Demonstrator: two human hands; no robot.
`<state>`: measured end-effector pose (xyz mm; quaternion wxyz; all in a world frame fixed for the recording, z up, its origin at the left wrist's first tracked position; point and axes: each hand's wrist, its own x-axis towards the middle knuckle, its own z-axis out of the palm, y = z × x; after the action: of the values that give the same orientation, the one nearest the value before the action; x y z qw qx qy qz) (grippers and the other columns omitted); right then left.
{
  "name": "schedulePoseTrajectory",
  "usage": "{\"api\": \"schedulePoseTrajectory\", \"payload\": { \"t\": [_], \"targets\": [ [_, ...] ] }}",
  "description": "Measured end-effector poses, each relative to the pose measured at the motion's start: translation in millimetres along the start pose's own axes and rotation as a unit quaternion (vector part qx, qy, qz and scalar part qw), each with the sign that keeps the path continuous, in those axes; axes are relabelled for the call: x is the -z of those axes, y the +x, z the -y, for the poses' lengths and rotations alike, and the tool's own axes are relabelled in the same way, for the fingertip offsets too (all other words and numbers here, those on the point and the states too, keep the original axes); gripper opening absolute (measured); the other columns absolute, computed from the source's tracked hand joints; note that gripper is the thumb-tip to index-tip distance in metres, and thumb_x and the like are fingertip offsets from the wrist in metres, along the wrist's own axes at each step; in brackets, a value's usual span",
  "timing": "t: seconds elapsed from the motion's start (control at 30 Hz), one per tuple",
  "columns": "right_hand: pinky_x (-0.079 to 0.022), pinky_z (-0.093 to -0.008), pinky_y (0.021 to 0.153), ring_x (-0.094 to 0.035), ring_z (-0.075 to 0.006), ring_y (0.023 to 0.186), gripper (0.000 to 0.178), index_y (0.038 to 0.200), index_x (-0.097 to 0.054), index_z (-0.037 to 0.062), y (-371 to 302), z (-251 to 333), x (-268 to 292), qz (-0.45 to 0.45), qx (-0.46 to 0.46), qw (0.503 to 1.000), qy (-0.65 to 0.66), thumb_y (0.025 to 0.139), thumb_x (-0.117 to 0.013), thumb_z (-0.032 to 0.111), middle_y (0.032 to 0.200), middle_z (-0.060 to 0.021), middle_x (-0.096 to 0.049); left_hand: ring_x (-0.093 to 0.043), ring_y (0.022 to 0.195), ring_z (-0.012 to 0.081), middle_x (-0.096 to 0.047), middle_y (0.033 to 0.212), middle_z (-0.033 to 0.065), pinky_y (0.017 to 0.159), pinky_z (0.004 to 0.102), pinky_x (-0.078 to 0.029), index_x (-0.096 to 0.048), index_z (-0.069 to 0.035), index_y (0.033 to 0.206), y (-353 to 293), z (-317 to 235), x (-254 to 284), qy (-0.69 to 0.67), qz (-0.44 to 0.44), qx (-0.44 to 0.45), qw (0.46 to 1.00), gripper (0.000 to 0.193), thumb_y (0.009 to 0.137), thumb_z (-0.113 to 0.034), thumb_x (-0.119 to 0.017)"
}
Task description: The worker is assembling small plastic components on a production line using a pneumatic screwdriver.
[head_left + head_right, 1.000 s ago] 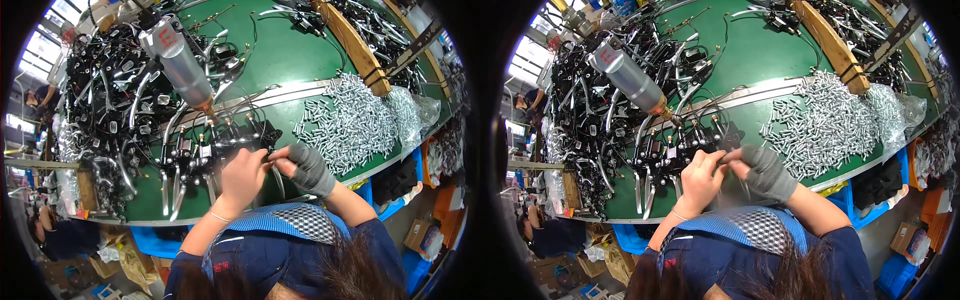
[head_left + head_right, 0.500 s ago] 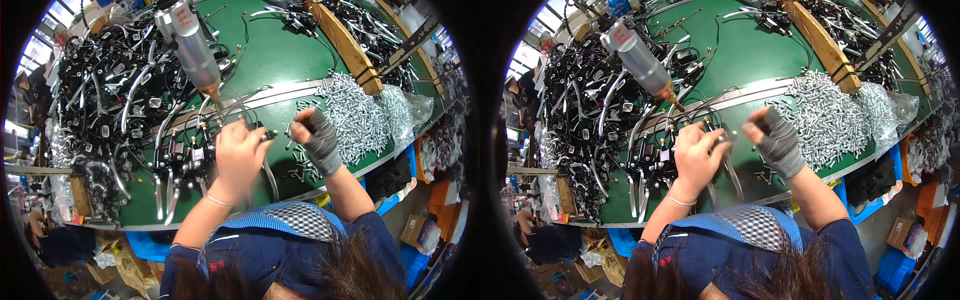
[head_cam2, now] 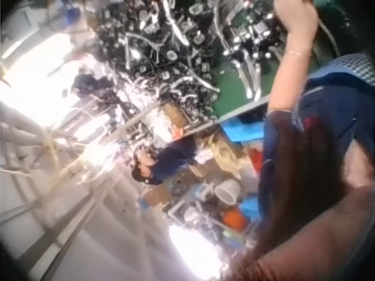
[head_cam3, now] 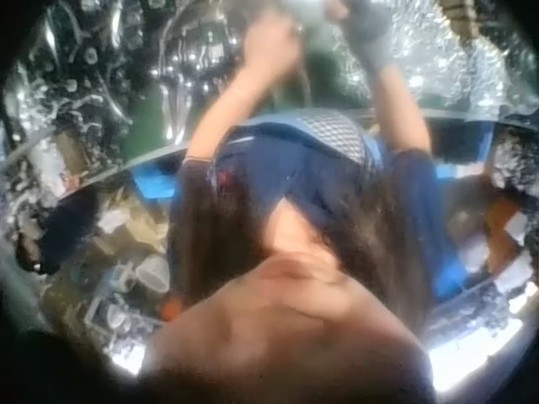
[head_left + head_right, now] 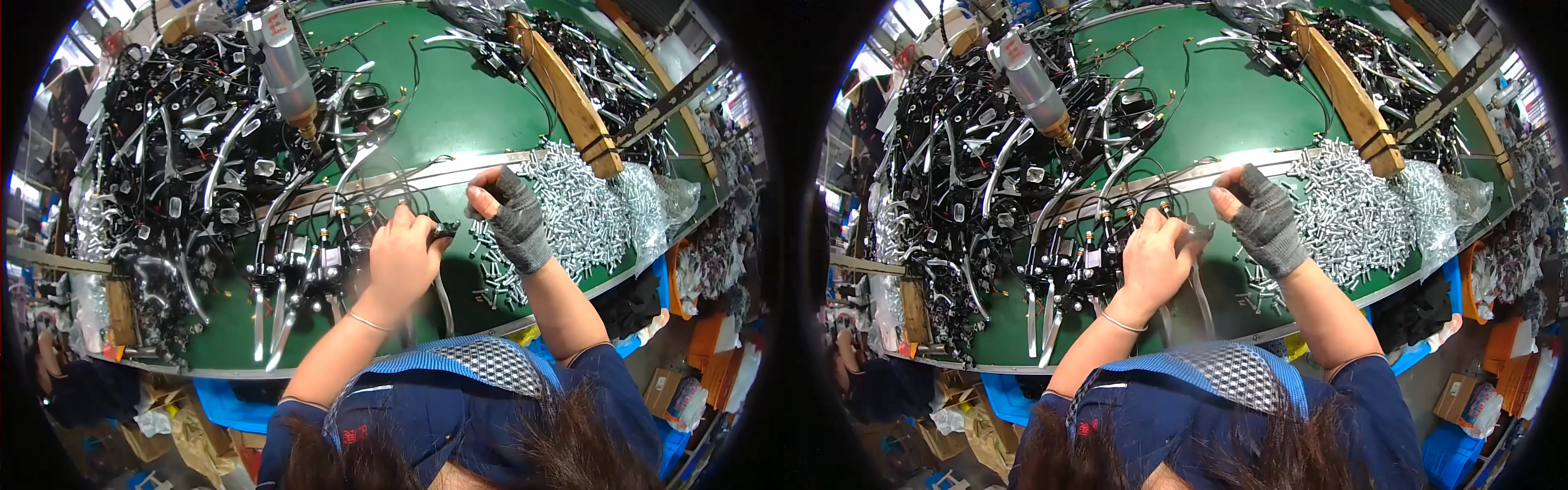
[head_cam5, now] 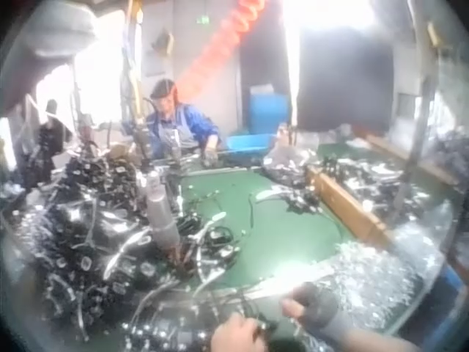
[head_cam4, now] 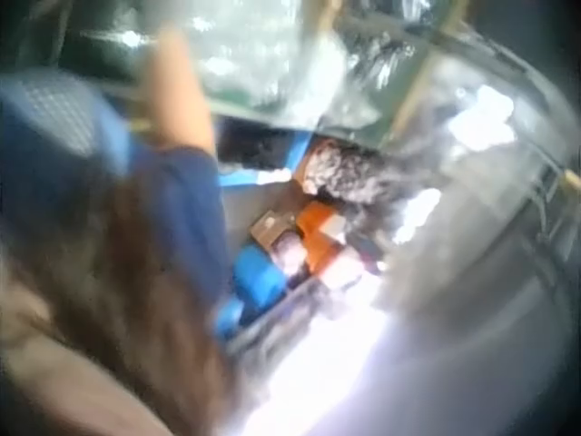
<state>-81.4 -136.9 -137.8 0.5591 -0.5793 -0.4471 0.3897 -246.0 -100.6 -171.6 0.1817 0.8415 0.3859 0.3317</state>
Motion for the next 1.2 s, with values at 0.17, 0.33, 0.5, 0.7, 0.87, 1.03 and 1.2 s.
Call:
{"api": "schedulePoseTrajectory", "payload": {
  "t": [0.17, 0.33, 0.5, 0.7, 0.87, 1.03, 1.2],
  "targets": [
    [-0.045, -0.0273, 0.077, -0.053, -0.0142, 0.087, 0.048, 0.114, -0.046, 0.0028, 49, 36, -56, 0.056, 0.113, 0.99, -0.067, 0.075, -0.069, 0.017, 0.093, -0.0068, -0.056, -0.057, 0.078, 0.0319, -0.052, 0.088, 0.0117, 0.067, 0.0407, -0.047, -0.06, -0.007, 0.081, 5, -1, 19, -0.002, 0.111, 0.084, 0.99, 0.022, 0.07, -0.025, -0.069],
    [-0.044, -0.0294, 0.082, -0.05, -0.0164, 0.094, 0.07, 0.126, -0.034, 0.0043, 96, 66, -143, 0.055, 0.216, 0.975, -0.01, 0.069, -0.074, 0.015, 0.102, -0.0083, -0.054, -0.059, 0.082, 0.0294, -0.056, 0.091, 0.0108, 0.066, 0.0395, -0.049, -0.062, -0.009, 0.083, 9, -6, 23, -0.007, 0.133, 0.064, 0.989, 0.02, 0.07, -0.024, -0.068],
    [-0.044, -0.0314, 0.085, -0.053, -0.0181, 0.096, 0.079, 0.131, -0.025, 0.0046, 97, 82, -179, 0.11, 0.206, 0.953, 0.192, 0.067, -0.072, 0.006, 0.114, -0.011, -0.05, -0.059, 0.079, 0.0296, -0.056, 0.089, 0.0115, 0.065, 0.0389, -0.049, -0.062, -0.011, 0.083, -9, 2, 5, -0.052, 0.06, 0.057, 0.995, 0.021, 0.068, -0.024, -0.068],
    [-0.048, -0.0303, 0.074, -0.057, -0.0167, 0.078, 0.067, 0.126, -0.034, 0.0019, 111, 59, -98, 0.081, 0.117, 0.987, 0.071, 0.069, -0.07, 0.007, 0.097, -0.0085, -0.056, -0.058, 0.076, 0.0322, -0.056, 0.094, 0.0138, 0.062, 0.0405, -0.048, -0.059, -0.009, 0.079, -5, -8, 17, -0.037, 0.087, 0.031, 0.995, 0.018, 0.071, -0.024, -0.065],
    [-0.05, -0.0292, 0.057, -0.055, -0.0149, 0.066, 0.051, 0.111, -0.046, 0.0021, 83, 50, -33, -0.014, 0.087, 0.971, 0.222, 0.07, -0.072, 0.018, 0.082, -0.0045, -0.053, -0.057, 0.072, 0.0312, -0.053, 0.085, 0.0117, 0.061, 0.0389, -0.047, -0.058, -0.008, 0.077, -1, 2, 13, 0.044, 0.067, 0.038, 0.996, 0.022, 0.069, -0.025, -0.069],
    [-0.049, -0.0295, 0.053, -0.056, -0.0161, 0.065, 0.048, 0.107, -0.046, 0.0028, 51, 50, -3, -0.093, 0.06, 0.954, 0.278, 0.069, -0.072, 0.016, 0.082, -0.0044, -0.052, -0.056, 0.068, 0.0268, -0.05, 0.078, 0.0086, 0.059, 0.0359, -0.045, -0.059, -0.007, 0.077, 5, 0, 11, 0.018, 0.069, 0.024, 0.997, 0.023, 0.068, -0.023, -0.071],
    [-0.05, -0.0313, 0.057, -0.058, -0.019, 0.063, 0.055, 0.113, -0.043, 0.0007, 40, 43, -11, -0.064, 0.065, 0.96, 0.264, 0.068, -0.07, 0.016, 0.074, -0.0074, -0.055, -0.055, 0.066, 0.0254, -0.05, 0.077, 0.0072, 0.057, 0.0343, -0.045, -0.059, -0.006, 0.077, 3, -5, 9, 0.023, 0.09, 0.037, 0.995, 0.024, 0.068, -0.023, -0.072]
  ]
}}
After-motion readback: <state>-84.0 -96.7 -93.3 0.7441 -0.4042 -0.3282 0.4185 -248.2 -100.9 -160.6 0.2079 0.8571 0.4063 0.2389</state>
